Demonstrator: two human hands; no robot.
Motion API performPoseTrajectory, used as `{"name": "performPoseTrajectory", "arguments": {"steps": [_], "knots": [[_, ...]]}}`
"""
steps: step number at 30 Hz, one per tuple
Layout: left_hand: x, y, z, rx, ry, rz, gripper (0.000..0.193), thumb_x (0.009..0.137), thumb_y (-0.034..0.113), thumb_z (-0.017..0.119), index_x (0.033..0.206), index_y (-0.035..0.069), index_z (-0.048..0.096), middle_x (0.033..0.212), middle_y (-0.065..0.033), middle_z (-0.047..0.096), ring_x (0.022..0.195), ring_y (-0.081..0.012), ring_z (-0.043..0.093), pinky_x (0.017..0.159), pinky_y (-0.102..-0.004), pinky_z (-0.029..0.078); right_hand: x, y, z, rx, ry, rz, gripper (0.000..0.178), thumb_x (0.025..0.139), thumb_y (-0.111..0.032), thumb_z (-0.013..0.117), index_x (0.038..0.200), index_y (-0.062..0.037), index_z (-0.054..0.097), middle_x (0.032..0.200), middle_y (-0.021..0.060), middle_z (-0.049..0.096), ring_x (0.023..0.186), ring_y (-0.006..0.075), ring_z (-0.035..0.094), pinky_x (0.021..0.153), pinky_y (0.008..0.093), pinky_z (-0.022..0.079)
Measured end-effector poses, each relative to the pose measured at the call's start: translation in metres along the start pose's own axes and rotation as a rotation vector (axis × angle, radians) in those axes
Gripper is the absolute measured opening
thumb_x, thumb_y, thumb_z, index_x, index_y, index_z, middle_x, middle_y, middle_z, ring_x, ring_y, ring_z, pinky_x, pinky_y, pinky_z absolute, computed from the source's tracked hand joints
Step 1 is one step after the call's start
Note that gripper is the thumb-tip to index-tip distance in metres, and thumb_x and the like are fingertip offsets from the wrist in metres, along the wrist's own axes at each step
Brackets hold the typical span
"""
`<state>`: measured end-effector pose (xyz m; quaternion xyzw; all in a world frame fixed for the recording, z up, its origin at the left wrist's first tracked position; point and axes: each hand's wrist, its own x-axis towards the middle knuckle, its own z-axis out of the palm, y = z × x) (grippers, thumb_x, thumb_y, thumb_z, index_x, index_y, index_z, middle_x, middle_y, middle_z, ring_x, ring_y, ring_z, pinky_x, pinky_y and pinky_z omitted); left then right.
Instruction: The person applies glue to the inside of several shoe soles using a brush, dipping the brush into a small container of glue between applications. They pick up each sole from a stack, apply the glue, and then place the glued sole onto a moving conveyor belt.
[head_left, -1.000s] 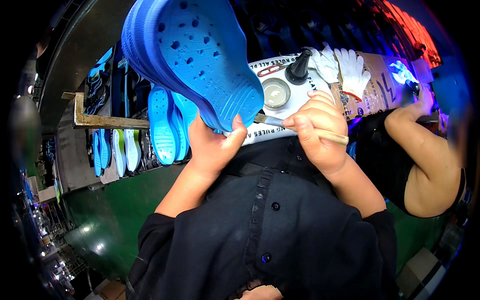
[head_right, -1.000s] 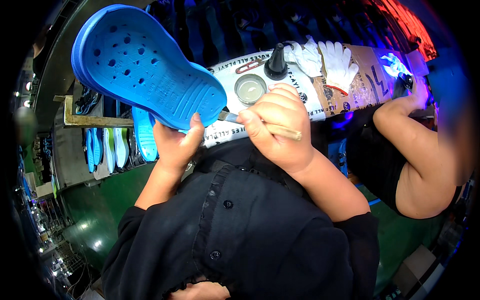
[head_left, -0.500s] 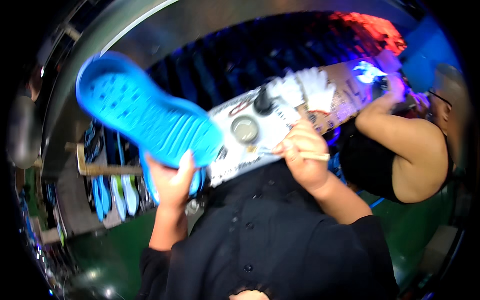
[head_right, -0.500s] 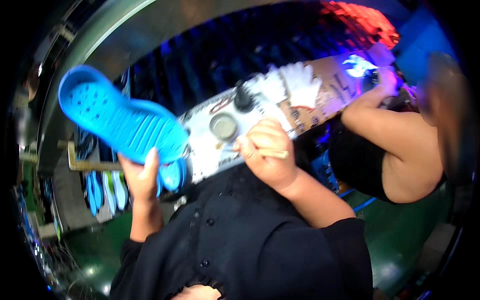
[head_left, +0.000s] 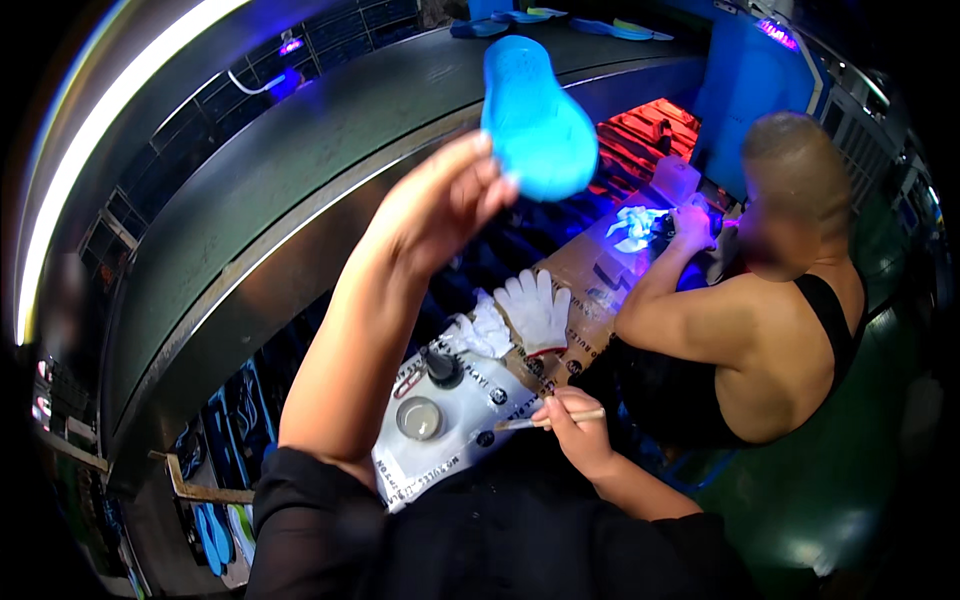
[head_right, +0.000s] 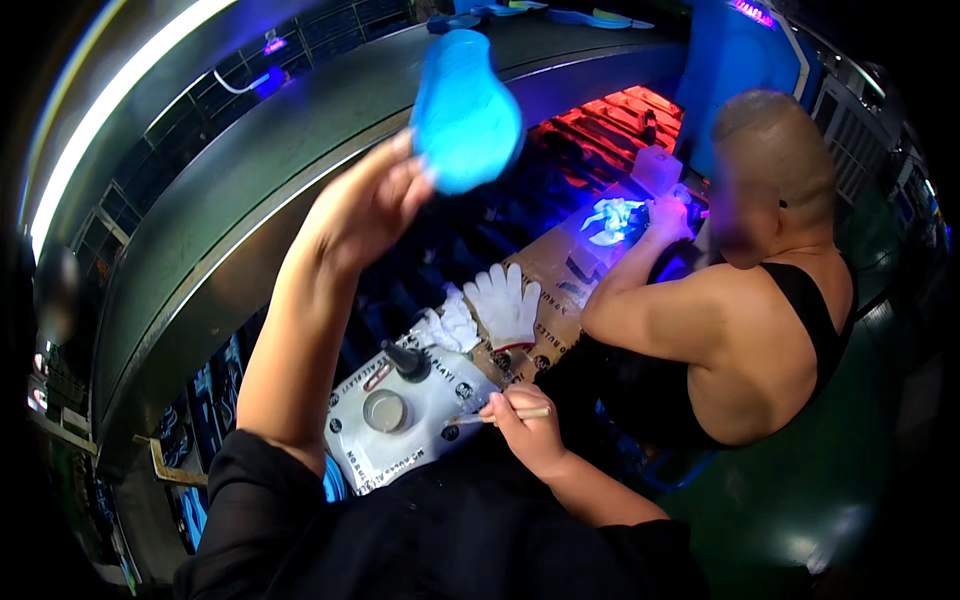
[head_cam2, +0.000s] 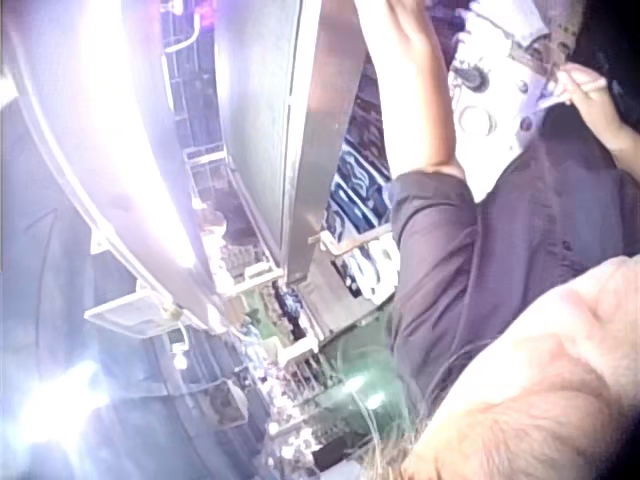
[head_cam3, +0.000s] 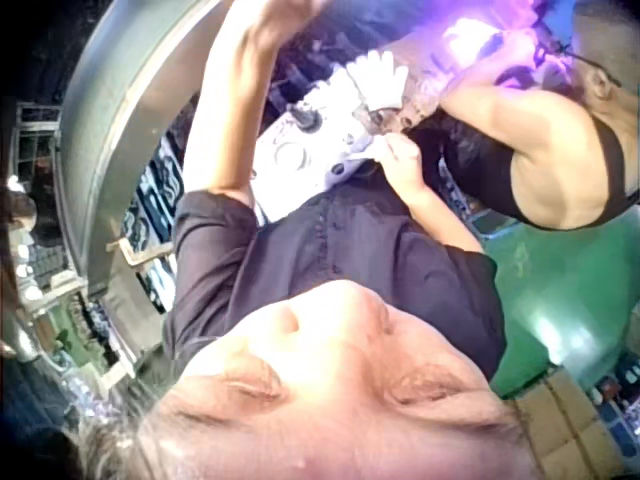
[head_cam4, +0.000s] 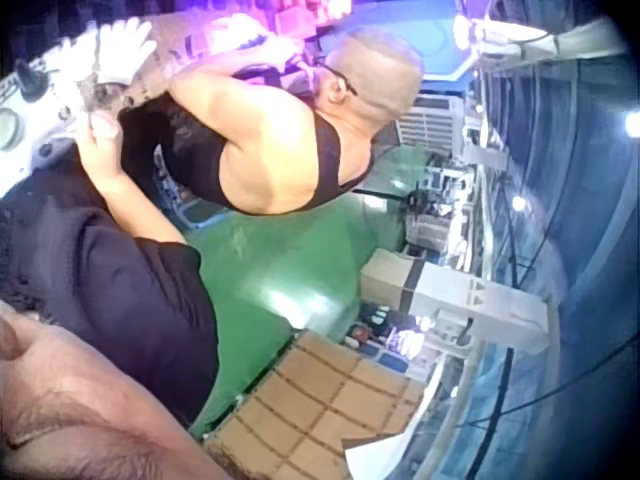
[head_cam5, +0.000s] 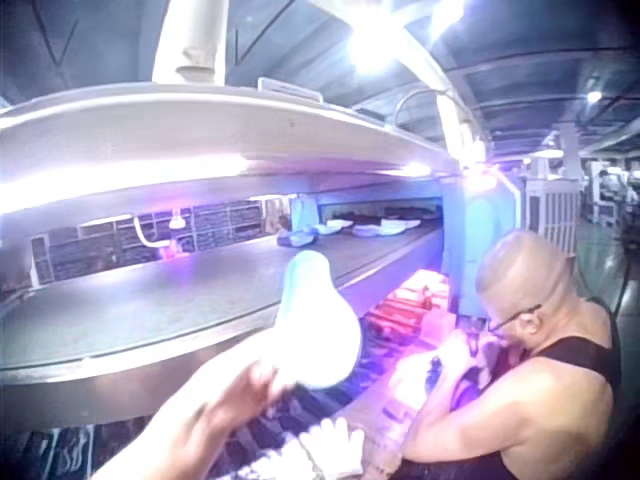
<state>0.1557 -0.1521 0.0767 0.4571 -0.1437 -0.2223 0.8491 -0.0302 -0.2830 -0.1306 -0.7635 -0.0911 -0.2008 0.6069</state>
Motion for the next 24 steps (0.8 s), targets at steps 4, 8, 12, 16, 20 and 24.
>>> {"name": "performPoseTrajectory", "arguments": {"steps": [4,8,12,16,20,24], "knots": [[0.030,0.006,0.034,-0.100,-0.028,0.027,0.046,0.089,0.022,0.059,0.124,-0.002,0.042,0.105,-0.0217,0.059,0.099,-0.0263,0.061,0.080,-0.0324,0.053,-0.007,0.016,-0.013,-0.008,0.072,0.032,0.027,0.090,-0.009,0.050,0.068,0.0002,0.064,0.060,0.0072,0.058,0.057,0.0167,0.054,0.059,0.0292,0.043],[-0.034,-0.032,0.007,0.137,-0.059,0.144,0.047,0.086,0.027,0.063,0.122,0.003,0.046,0.094,-0.0157,0.062,0.089,-0.0267,0.063,0.077,-0.0301,0.051,-0.015,0.033,-0.018,0.135,0.077,0.209,0.030,0.092,-0.013,0.049,0.071,0.0017,0.064,0.066,0.0070,0.060,0.058,0.0116,0.054,0.055,0.0246,0.043],[-0.128,-0.070,-0.103,0.483,0.085,0.010,0.045,0.087,0.022,0.062,0.122,0.000,0.045,0.089,-0.0122,0.061,0.084,-0.0223,0.062,0.074,-0.0315,0.051,-0.012,0.031,-0.014,0.202,0.047,0.261,0.029,0.092,-0.014,0.050,0.073,0.0019,0.064,0.067,0.0072,0.061,0.058,0.0116,0.054,0.056,0.0243,0.044],[-0.266,-0.090,-0.203,1.238,0.569,-0.027,0.047,0.082,0.013,0.063,0.123,-0.001,0.045,0.097,-0.0128,0.062,0.083,-0.0187,0.061,0.072,-0.0290,0.050,-0.013,0.029,0.005,0.283,0.032,0.303,0.027,0.091,-0.014,0.052,0.073,0.0013,0.066,0.060,0.0066,0.059,0.055,0.0121,0.055,0.054,0.0255,0.043],[-0.364,-0.119,-0.266,1.813,0.850,-0.101,0.054,0.075,0.008,0.063,0.125,0.001,0.044,0.105,-0.0192,0.058,0.089,-0.0306,0.060,0.077,-0.0359,0.049,-0.014,0.029,0.022,0.275,0.017,0.318,0.028,0.091,-0.016,0.052,0.073,0.0006,0.066,0.062,0.0055,0.060,0.056,0.0109,0.054,0.055,0.0252,0.043],[-0.370,-0.137,-0.248,1.853,0.997,-0.360,0.067,0.071,0.008,0.063,0.132,0.006,0.036,0.103,-0.0211,0.057,0.088,-0.0401,0.057,0.081,-0.0421,0.047,-0.012,0.017,0.040,0.330,-0.081,0.330,0.028,0.092,-0.020,0.053,0.076,-0.0002,0.066,0.065,0.0044,0.062,0.058,0.0090,0.054,0.056,0.0244,0.044]]}}
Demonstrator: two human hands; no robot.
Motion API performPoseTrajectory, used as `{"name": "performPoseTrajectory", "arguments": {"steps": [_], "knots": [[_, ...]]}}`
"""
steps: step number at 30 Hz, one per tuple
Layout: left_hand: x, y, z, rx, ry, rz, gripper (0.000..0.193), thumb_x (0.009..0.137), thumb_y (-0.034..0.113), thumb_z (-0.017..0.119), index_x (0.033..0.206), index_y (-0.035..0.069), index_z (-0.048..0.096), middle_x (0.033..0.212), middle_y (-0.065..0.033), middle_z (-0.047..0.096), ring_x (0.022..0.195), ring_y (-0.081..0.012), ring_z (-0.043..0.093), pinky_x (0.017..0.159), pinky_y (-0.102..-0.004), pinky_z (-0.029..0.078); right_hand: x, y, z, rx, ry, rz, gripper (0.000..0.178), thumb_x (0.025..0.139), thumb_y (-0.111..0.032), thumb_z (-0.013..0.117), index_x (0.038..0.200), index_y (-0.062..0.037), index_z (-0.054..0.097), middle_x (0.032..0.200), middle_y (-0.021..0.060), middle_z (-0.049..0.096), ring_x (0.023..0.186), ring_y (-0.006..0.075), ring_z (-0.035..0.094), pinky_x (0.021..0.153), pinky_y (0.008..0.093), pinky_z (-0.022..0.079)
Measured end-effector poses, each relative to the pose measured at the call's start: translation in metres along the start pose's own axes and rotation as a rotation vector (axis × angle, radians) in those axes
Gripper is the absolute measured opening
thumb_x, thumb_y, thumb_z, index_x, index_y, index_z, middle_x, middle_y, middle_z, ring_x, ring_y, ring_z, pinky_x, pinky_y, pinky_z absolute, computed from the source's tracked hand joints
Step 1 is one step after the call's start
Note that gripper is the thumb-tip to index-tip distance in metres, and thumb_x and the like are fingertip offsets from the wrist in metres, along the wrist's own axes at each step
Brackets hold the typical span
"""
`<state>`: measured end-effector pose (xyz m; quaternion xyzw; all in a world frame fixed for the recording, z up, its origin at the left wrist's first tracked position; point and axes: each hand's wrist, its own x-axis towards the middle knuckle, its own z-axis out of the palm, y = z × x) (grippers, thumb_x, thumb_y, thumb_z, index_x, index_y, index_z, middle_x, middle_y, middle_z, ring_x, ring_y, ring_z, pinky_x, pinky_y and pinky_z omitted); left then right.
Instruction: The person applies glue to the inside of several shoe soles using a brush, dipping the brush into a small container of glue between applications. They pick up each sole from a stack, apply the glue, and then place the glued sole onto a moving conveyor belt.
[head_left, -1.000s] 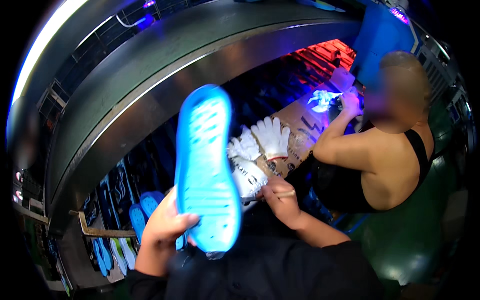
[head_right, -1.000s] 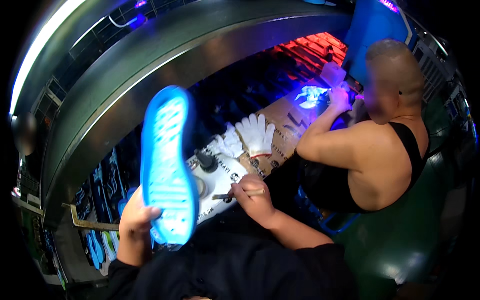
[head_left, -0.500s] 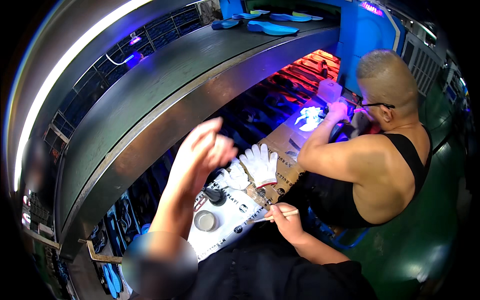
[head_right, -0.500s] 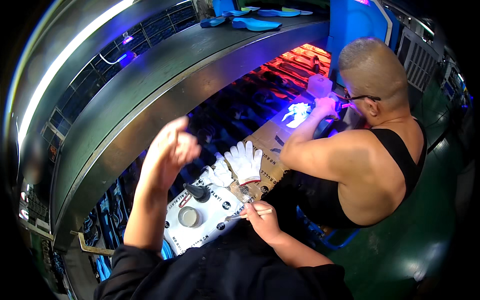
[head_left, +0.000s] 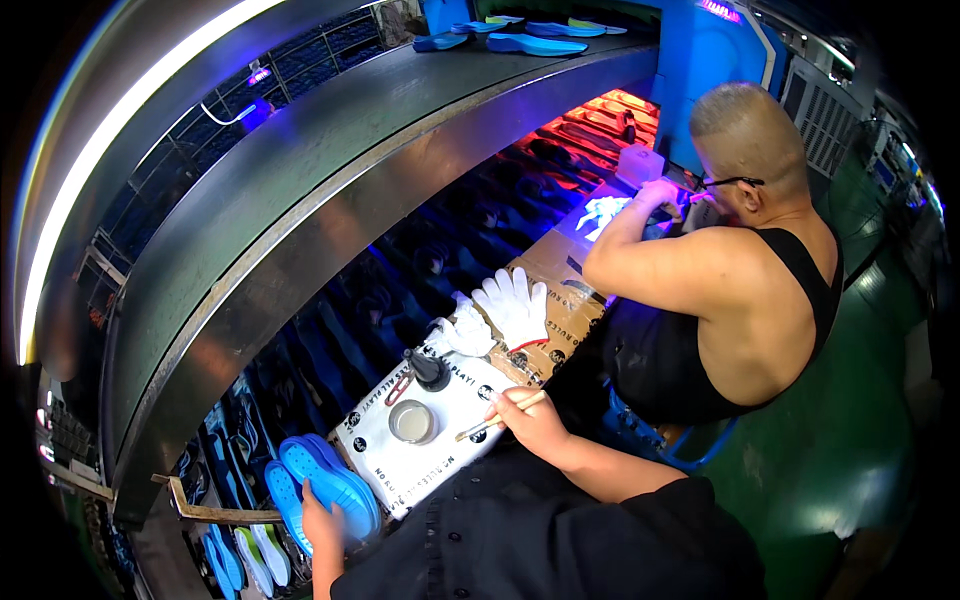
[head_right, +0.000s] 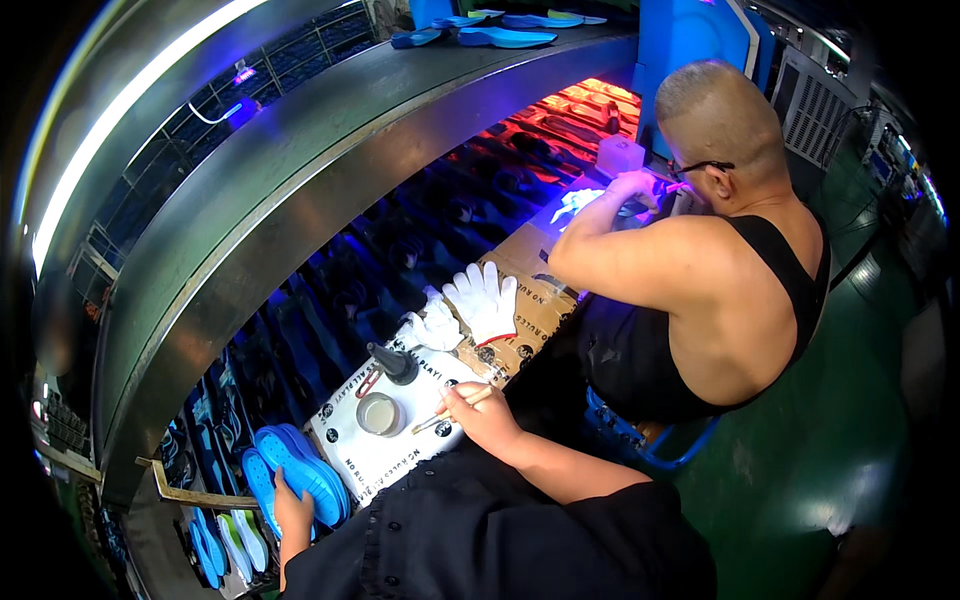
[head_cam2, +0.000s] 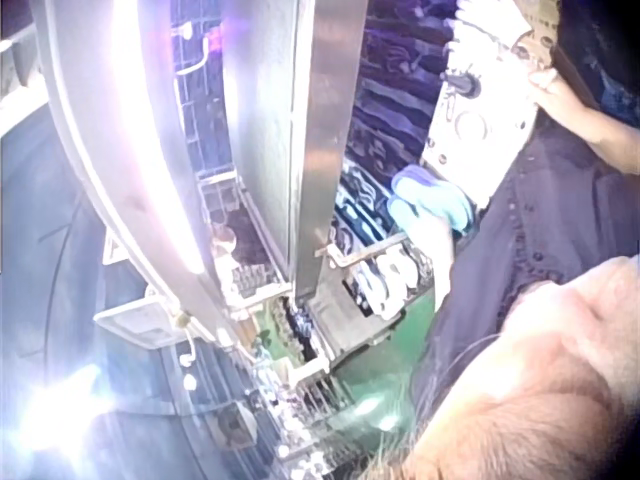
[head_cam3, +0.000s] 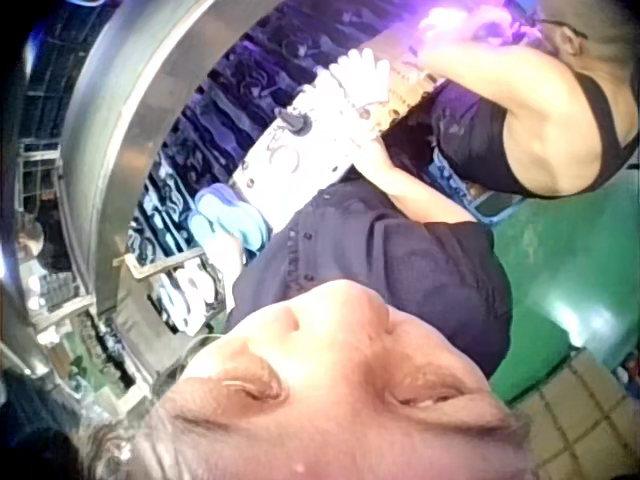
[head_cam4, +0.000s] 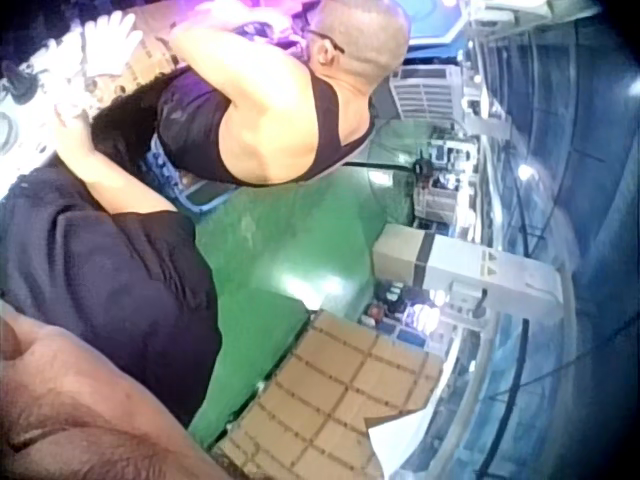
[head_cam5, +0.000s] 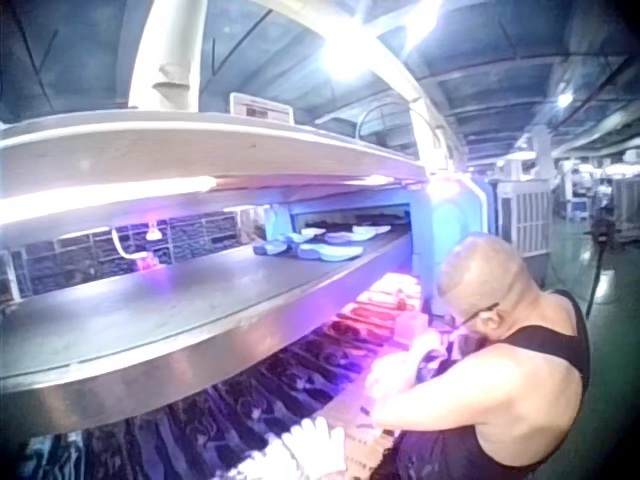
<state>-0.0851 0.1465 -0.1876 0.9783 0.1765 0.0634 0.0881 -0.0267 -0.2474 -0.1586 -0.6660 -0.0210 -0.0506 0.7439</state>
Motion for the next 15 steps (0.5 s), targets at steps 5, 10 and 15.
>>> {"name": "performPoseTrajectory", "arguments": {"steps": [5,10,15], "knots": [[0.005,-0.007,0.002,-0.185,0.050,-0.217,0.060,0.070,0.009,0.062,0.127,0.006,0.040,0.087,-0.0191,0.062,0.077,-0.0390,0.060,0.070,-0.0449,0.047,-0.006,-0.008,0.010,-0.058,-0.024,-0.002,0.033,0.094,-0.020,0.049,0.074,0.0029,0.064,0.066,0.0061,0.062,0.057,0.0094,0.053,0.056,0.0234,0.044],[0.005,-0.031,0.008,0.047,-0.046,0.068,0.024,0.072,0.013,0.059,0.089,0.002,0.048,0.070,-0.0193,0.059,0.066,-0.0411,0.058,0.062,-0.0470,0.046,-0.008,-0.003,0.018,-0.031,0.004,0.125,0.032,0.094,-0.018,0.049,0.076,0.0027,0.064,0.068,0.0067,0.063,0.057,0.0098,0.054,0.055,0.0225,0.044],[0.006,-0.041,0.010,-0.314,-0.046,-0.039,0.034,0.076,0.011,0.053,0.107,0.000,0.044,0.067,-0.0145,0.057,0.060,-0.0309,0.057,0.056,-0.0416,0.044,-0.009,0.003,0.023,0.013,0.003,0.082,0.030,0.093,-0.018,0.052,0.075,0.0016,0.065,0.068,0.0048,0.064,0.057,0.0073,0.054,0.056,0.0205,0.044]]}}
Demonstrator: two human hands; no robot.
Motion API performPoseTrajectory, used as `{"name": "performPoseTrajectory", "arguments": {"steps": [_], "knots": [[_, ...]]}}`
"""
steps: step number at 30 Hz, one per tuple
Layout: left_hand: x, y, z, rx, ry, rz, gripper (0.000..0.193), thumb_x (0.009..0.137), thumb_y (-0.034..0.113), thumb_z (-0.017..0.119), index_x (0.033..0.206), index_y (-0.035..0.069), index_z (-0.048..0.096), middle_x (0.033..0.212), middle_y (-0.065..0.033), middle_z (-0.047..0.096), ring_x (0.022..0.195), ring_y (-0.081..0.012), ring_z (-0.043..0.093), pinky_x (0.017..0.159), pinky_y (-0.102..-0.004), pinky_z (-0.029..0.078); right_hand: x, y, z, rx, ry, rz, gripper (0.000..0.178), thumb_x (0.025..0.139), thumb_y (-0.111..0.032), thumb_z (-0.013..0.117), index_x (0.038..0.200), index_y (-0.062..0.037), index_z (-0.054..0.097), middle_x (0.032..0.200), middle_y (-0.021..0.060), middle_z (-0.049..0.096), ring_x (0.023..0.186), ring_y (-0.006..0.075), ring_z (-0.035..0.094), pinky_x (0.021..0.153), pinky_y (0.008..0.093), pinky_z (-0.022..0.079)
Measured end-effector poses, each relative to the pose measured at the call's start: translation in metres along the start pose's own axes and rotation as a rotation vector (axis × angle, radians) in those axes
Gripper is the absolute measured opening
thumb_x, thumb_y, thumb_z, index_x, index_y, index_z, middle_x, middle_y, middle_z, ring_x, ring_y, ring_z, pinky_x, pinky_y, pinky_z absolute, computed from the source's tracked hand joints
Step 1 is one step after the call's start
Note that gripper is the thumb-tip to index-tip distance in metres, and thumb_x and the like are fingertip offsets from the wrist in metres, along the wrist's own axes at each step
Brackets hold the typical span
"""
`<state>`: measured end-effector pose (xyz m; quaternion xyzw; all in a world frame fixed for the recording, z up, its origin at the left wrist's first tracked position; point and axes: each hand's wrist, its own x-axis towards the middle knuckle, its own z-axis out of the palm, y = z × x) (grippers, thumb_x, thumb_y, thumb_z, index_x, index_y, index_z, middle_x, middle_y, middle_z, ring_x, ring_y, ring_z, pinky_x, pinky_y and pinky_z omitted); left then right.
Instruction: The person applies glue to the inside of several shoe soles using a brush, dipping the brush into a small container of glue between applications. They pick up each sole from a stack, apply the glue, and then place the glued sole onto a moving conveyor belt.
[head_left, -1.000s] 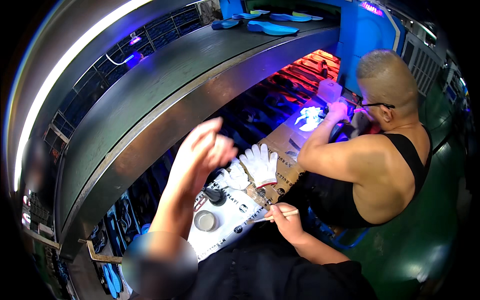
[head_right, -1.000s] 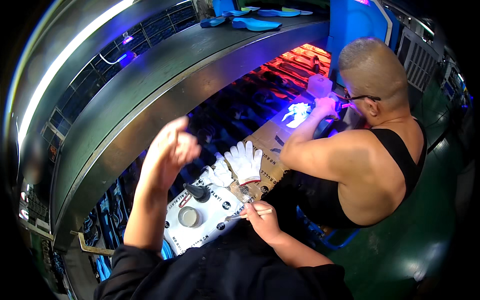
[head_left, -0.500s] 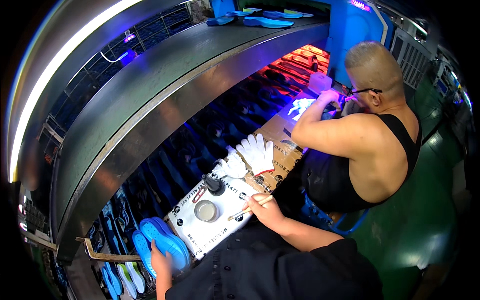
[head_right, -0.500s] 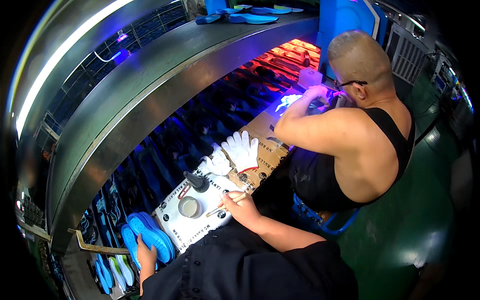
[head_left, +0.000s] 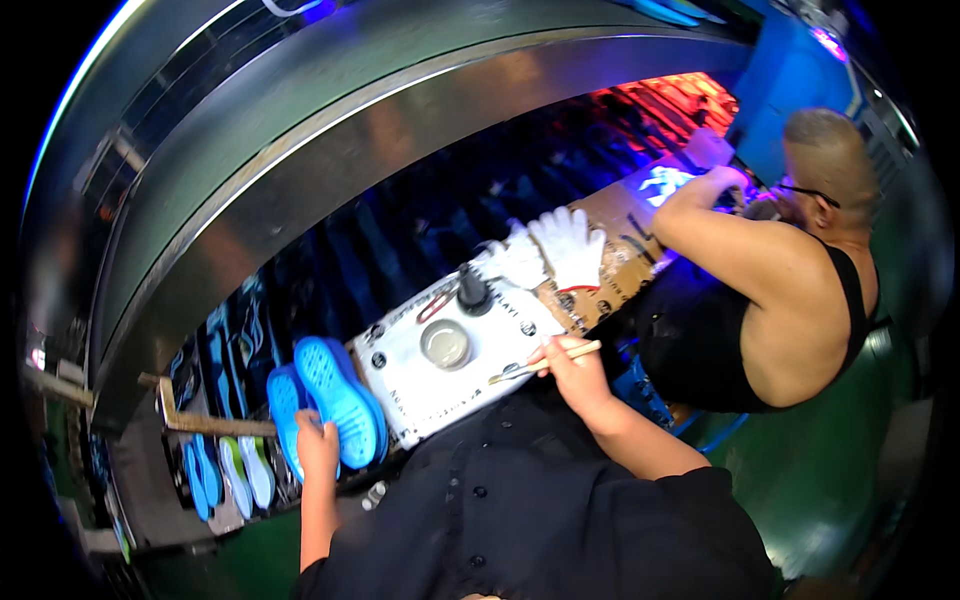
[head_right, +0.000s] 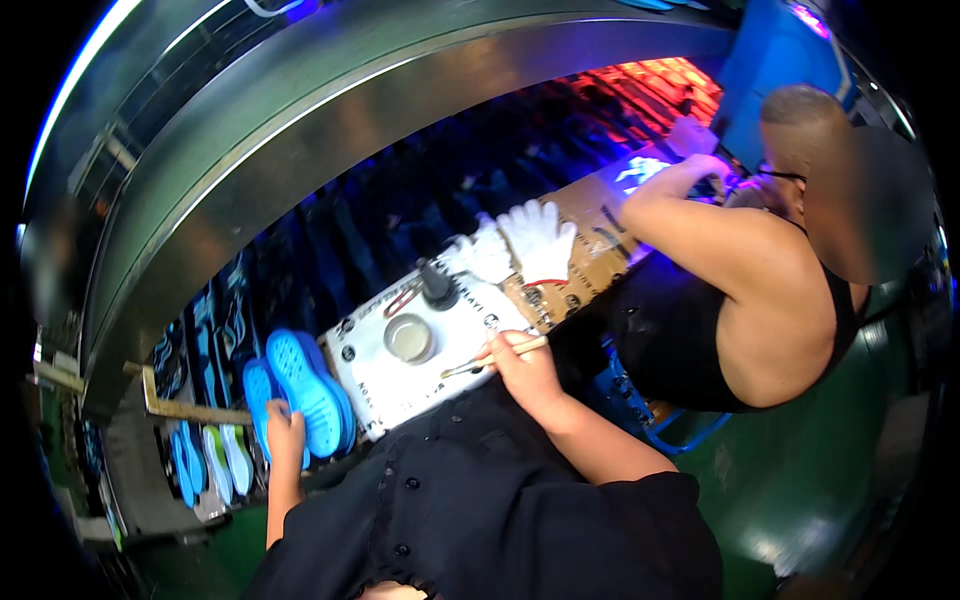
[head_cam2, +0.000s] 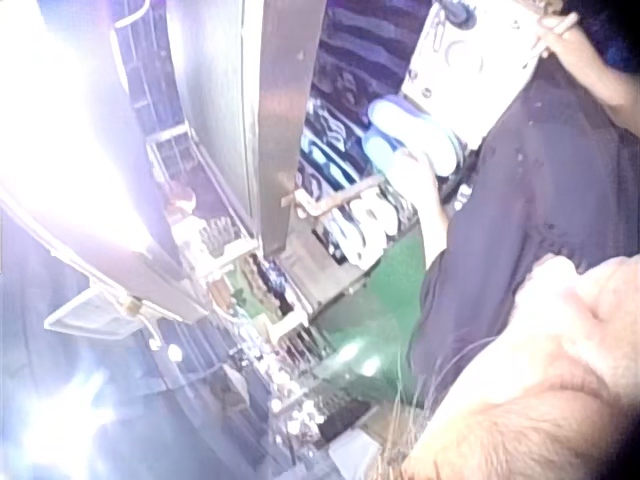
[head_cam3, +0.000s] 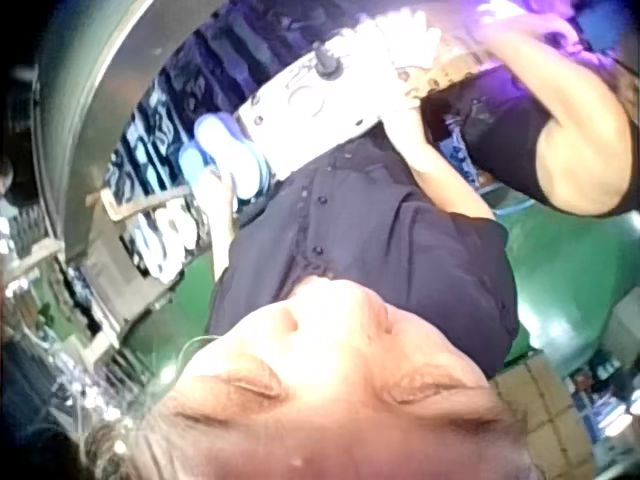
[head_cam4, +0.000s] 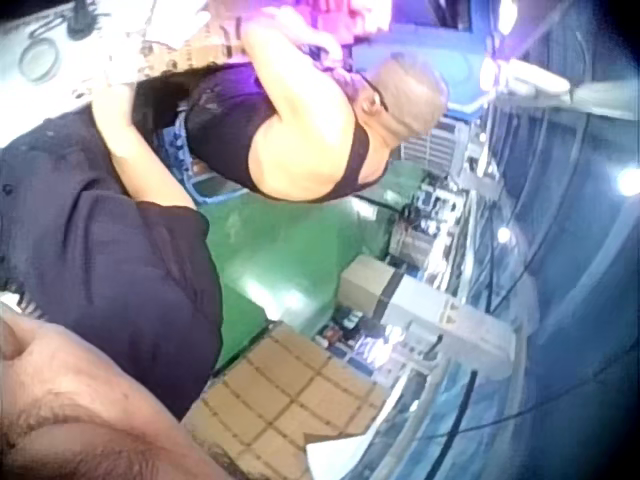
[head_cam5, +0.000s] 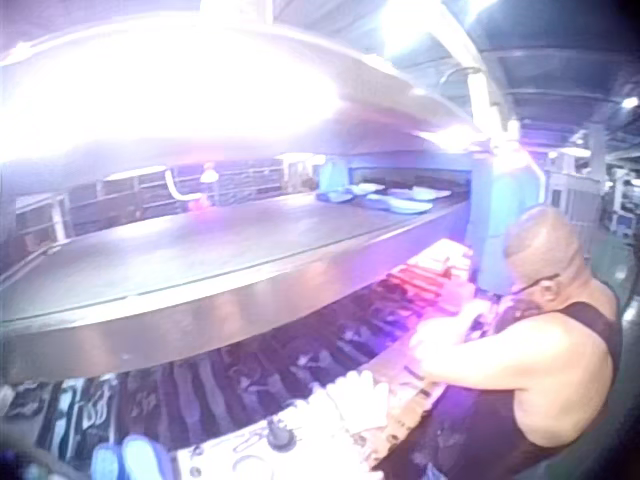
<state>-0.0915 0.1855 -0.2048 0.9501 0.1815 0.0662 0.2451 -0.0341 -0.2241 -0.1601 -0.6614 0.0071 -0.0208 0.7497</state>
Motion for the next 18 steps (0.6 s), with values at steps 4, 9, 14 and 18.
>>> {"name": "performPoseTrajectory", "arguments": {"steps": [4,9,14,18], "knots": [[-0.020,0.027,-0.002,-1.325,-0.260,-0.645,0.032,0.078,0.007,0.056,0.108,-0.004,0.052,0.088,-0.0095,0.063,0.073,-0.0190,0.062,0.056,-0.0287,0.047,0.001,-0.001,0.007,0.006,-0.014,0.014,0.031,0.093,-0.019,0.051,0.074,0.0020,0.064,0.068,0.0059,0.064,0.058,0.0082,0.053,0.056,0.0210,0.044],[-0.035,0.079,-0.014,-1.498,-0.420,-0.450,0.037,0.083,0.025,0.061,0.109,0.002,0.048,0.082,-0.0084,0.059,0.057,-0.0149,0.054,0.045,-0.0253,0.041,0.005,-0.020,0.014,-0.069,-0.061,-0.030,0.035,0.094,-0.021,0.048,0.072,0.0022,0.063,0.068,0.0068,0.062,0.059,0.0095,0.052,0.058,0.0228,0.043],[-0.029,0.134,-0.023,-1.214,-0.364,-0.123,0.055,0.081,0.010,0.060,0.125,-0.001,0.027,0.097,-0.0190,0.058,0.069,-0.0232,0.064,0.059,-0.0291,0.054,0.011,-0.048,0.035,-0.109,-0.152,-0.215,0.037,0.093,-0.022,0.047,0.070,0.0012,0.063,0.066,0.0076,0.062,0.062,0.0130,0.054,0.063,0.0266,0.043],[-0.029,0.154,-0.019,-1.137,-0.213,0.002,0.050,0.081,0.002,0.055,0.123,-0.002,0.028,0.097,-0.0187,0.058,0.070,-0.0227,0.064,0.060,-0.0297,0.054,0.014,-0.063,0.056,-0.324,-0.278,-0.547,0.031,0.089,-0.015,0.049,0.065,-0.0029,0.064,0.064,0.0057,0.064,0.061,0.0190,0.056,0.078,0.0342,0.042]]}}
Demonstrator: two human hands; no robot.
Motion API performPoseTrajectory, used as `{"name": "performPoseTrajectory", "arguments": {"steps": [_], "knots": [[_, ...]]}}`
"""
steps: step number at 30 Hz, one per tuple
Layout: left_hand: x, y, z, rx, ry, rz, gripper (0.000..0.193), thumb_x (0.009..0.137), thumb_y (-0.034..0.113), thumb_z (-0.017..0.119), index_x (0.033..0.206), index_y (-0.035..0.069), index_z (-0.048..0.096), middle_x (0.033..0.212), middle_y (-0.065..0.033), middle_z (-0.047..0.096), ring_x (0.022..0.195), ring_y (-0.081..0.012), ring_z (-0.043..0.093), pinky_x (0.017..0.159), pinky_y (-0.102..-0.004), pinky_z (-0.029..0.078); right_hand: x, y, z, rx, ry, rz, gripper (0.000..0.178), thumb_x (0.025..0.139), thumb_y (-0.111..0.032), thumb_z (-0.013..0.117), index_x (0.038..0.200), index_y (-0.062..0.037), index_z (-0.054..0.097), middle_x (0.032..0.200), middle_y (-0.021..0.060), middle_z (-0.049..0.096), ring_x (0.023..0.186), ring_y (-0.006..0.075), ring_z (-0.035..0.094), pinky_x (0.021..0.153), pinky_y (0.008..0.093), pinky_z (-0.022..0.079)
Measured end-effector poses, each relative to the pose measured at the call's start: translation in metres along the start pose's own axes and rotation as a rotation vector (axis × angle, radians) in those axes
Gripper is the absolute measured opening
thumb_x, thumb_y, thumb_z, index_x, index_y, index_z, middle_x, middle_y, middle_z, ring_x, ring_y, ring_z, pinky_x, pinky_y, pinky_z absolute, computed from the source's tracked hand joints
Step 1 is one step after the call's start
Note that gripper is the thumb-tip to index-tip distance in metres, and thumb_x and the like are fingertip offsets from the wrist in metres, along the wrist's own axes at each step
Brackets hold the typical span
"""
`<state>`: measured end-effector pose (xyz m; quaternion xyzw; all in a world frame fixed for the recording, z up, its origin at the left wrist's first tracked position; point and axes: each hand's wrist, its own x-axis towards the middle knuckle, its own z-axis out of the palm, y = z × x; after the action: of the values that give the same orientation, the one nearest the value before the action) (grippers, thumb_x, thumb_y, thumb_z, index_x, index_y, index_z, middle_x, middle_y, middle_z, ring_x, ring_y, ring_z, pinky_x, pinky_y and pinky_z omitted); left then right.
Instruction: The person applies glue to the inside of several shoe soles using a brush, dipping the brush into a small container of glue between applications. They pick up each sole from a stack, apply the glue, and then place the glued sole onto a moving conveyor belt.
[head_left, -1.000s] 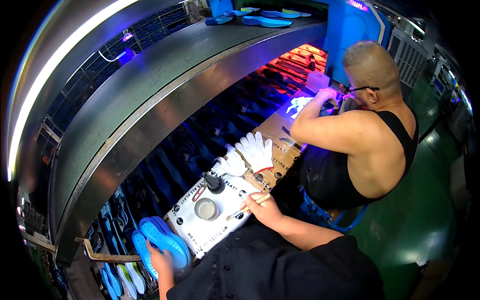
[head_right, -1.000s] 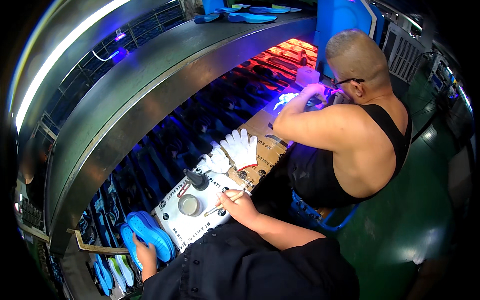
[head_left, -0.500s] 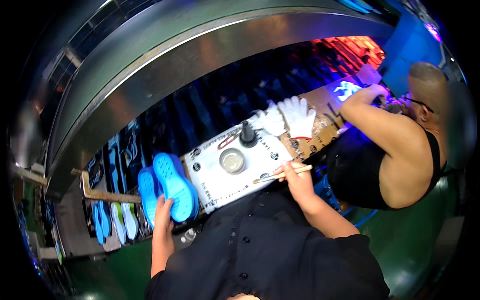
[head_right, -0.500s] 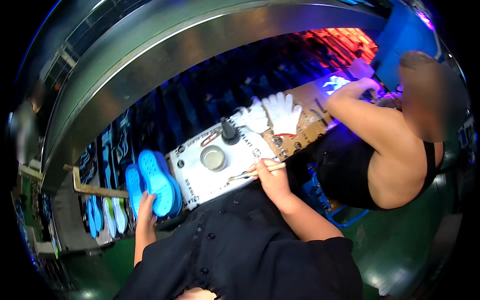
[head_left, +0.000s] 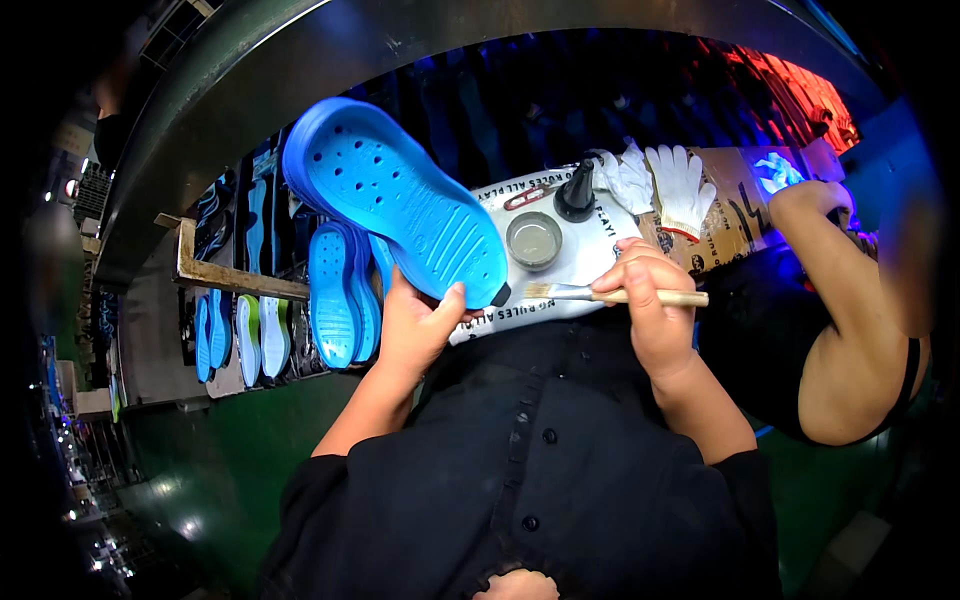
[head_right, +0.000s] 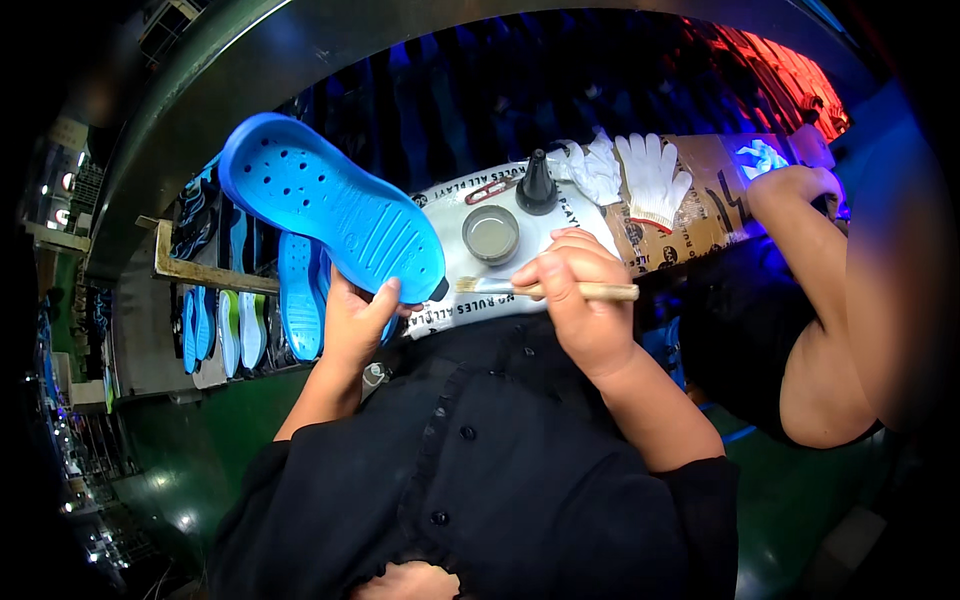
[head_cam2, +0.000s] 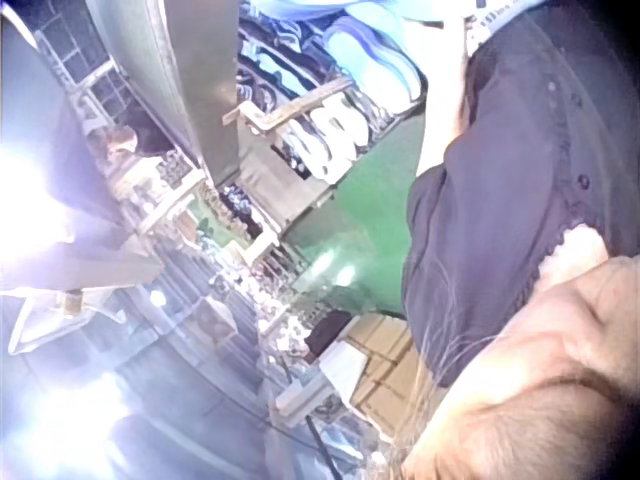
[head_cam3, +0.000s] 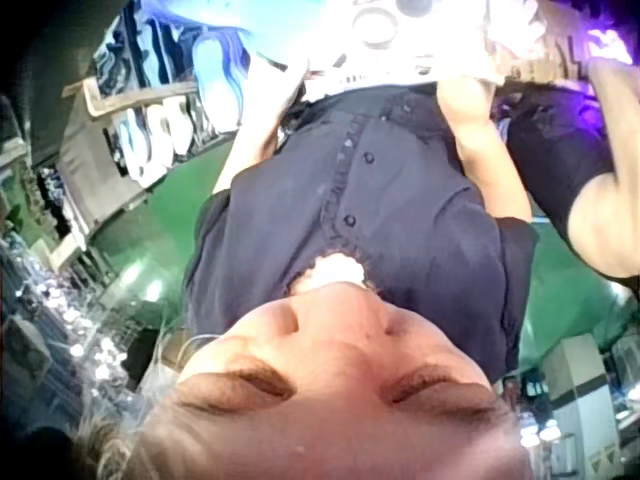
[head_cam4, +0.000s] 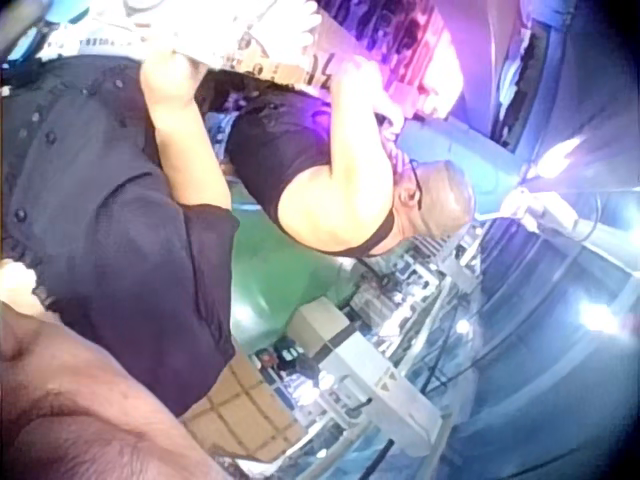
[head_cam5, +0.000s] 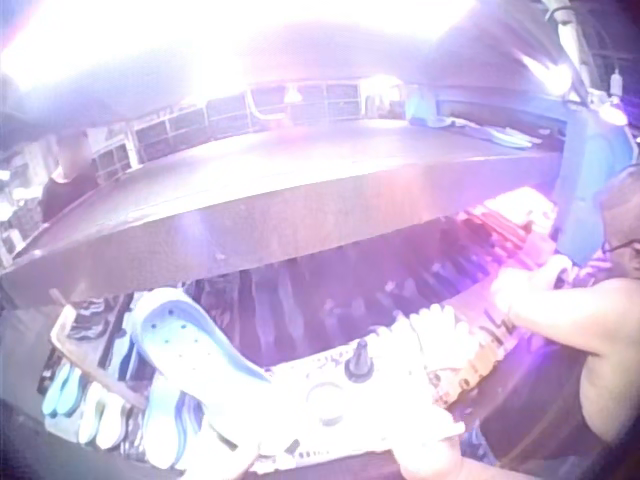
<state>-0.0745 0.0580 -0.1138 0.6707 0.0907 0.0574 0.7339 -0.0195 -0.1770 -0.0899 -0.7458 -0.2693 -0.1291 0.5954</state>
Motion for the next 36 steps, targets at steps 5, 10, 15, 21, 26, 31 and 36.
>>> {"name": "performPoseTrajectory", "arguments": {"steps": [5,10,15,21,26,31,36], "knots": [[0.001,-0.007,0.003,0.116,0.015,0.084,0.049,0.077,0.007,0.060,0.119,-0.006,0.039,0.104,-0.0162,0.058,0.090,-0.0205,0.059,0.083,-0.0316,0.046,0.005,-0.008,0.012,-0.044,-0.105,-0.103,0.025,0.086,-0.014,0.054,0.064,-0.0063,0.063,0.064,0.0035,0.064,0.062,0.0208,0.056,0.081,0.0366,0.040],[0.001,-0.003,0.005,0.167,0.017,0.115,0.049,0.076,0.008,0.061,0.118,-0.006,0.039,0.096,-0.0162,0.061,0.084,-0.0213,0.063,0.077,-0.0314,0.049,0.005,-0.001,0.020,-0.124,-0.119,-0.168,0.023,0.083,-0.013,0.057,0.062,-0.0059,0.062,0.060,0.0053,0.059,0.057,0.0226,0.050,0.070,0.0339,0.038],[0.004,-0.008,0.002,0.262,0.028,0.251,0.048,0.074,0.007,0.061,0.116,-0.006,0.042,0.093,-0.0164,0.062,0.081,-0.0219,0.064,0.074,-0.0314,0.050,0.004,-0.001,0.014,-0.168,-0.094,-0.155,0.022,0.082,-0.011,0.057,0.062,-0.0057,0.062,0.058,0.0054,0.057,0.055,0.0227,0.047,0.067,0.0335,0.036],[0.000,-0.006,0.009,0.298,0.027,0.144,0.048,0.073,0.007,0.060,0.116,-0.006,0.042,0.094,-0.0173,0.063,0.083,-0.0226,0.064,0.075,-0.0313,0.049,0.005,-0.002,0.019,-0.138,-0.127,-0.197,0.018,0.080,-0.011,0.059,0.062,-0.0064,0.062,0.058,0.0044,0.056,0.057,0.0225,0.048,0.069,0.0340,0.037],[0.003,-0.008,0.009,0.264,0.030,0.156,0.052,0.072,0.008,0.061,0.117,-0.007,0.041,0.095,-0.0183,0.063,0.085,-0.0245,0.065,0.076,-0.0318,0.049,0.003,0.001,0.018,-0.238,-0.136,-0.214,0.017,0.078,-0.012,0.061,0.062,-0.0074,0.063,0.059,0.0039,0.056,0.058,0.0227,0.050,0.070,0.0334,0.037],[0.003,-0.012,0.010,0.302,0.045,0.158,0.052,0.072,0.007,0.061,0.118,-0.007,0.041,0.095,-0.0183,0.063,0.086,-0.0242,0.064,0.077,-0.0316,0.049,0.003,-0.003,0.015,-0.192,-0.088,-0.223,0.017,0.078,-0.014,0.063,0.062,-0.0079,0.063,0.058,0.0036,0.056,0.058,0.0219,0.051,0.071,0.0338,0.038],[0.005,-0.014,0.013,0.295,0.056,0.210,0.051,0.071,0.005,0.061,0.117,-0.006,0.041,0.091,-0.0171,0.063,0.080,-0.0228,0.065,0.073,-0.0303,0.050,0.000,-0.003,0.017,-0.217,-0.167,-0.237,0.017,0.079,-0.017,0.063,0.064,-0.0084,0.064,0.059,0.0030,0.056,0.058,0.0212,0.052,0.075,0.0354,0.038]]}}
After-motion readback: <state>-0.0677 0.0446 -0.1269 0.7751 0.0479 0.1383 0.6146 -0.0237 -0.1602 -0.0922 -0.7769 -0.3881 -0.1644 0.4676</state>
